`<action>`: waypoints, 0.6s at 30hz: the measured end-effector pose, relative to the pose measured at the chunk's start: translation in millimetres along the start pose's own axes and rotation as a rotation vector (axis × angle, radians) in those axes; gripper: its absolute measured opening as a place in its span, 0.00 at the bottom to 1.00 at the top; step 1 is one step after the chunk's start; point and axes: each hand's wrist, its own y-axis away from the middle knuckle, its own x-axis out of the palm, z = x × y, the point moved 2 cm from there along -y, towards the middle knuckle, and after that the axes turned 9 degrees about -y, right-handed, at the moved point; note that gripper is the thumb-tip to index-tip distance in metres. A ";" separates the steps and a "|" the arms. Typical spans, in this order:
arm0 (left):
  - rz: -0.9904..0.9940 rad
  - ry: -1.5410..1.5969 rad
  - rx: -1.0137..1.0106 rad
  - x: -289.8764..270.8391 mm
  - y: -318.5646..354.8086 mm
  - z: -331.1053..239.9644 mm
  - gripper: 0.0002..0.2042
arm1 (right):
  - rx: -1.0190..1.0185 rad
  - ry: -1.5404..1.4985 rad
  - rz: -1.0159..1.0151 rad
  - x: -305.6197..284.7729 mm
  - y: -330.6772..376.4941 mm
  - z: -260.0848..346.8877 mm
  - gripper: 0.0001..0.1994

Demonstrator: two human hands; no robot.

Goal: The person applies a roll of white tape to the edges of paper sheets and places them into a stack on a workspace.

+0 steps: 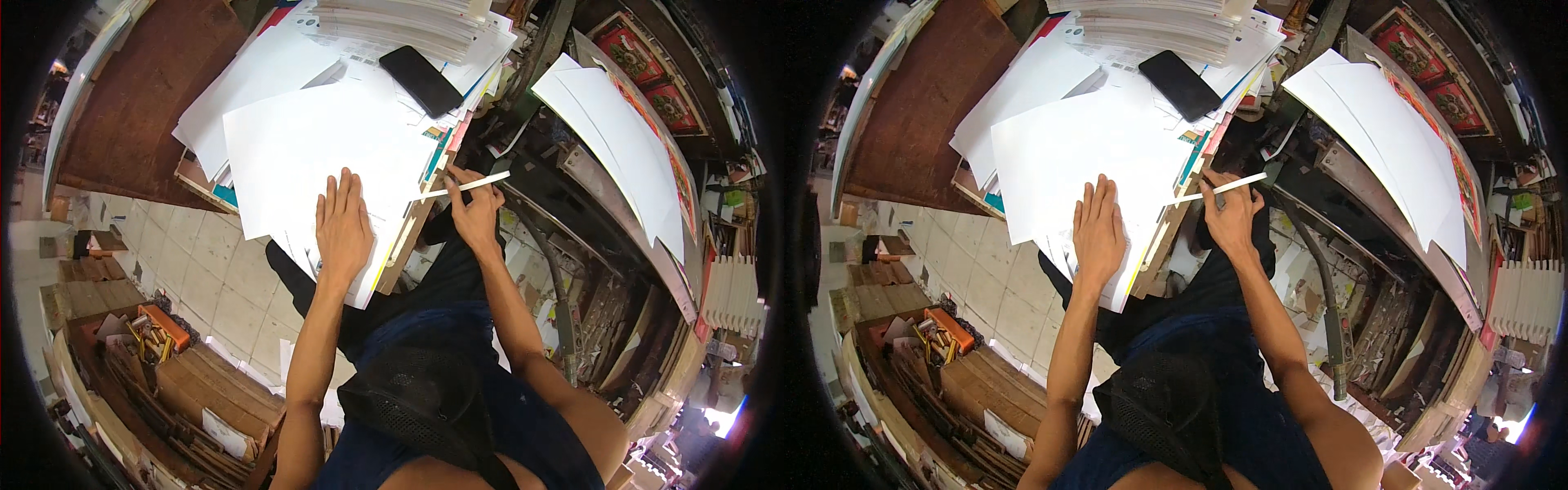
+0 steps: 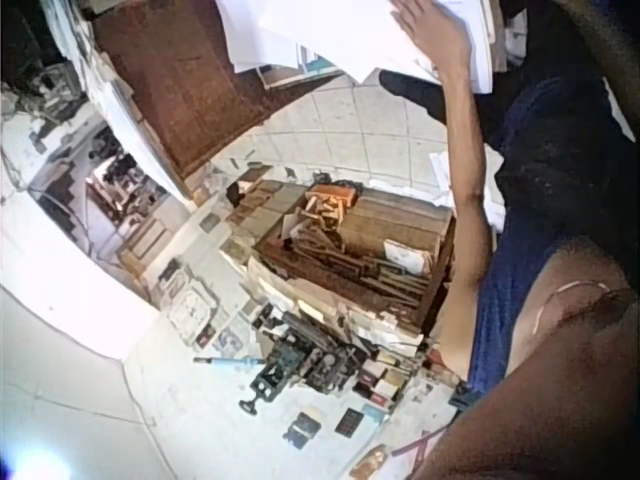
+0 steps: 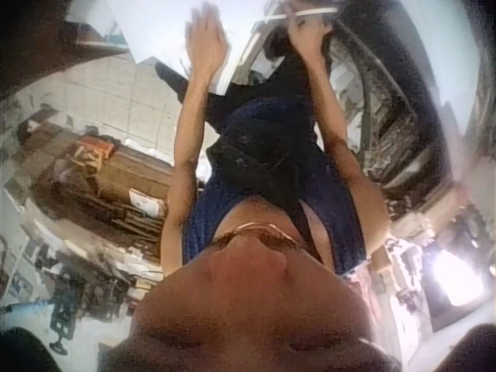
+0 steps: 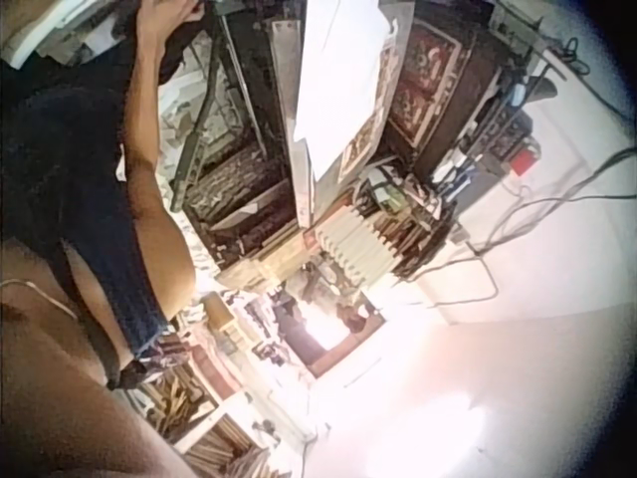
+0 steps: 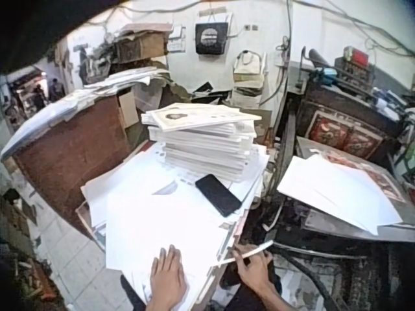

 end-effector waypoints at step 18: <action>0.033 -0.022 0.142 18.1 -2.1 -82.2 0.25 | 0.077 -0.235 0.071 -18.1 18.4 1.2 0.14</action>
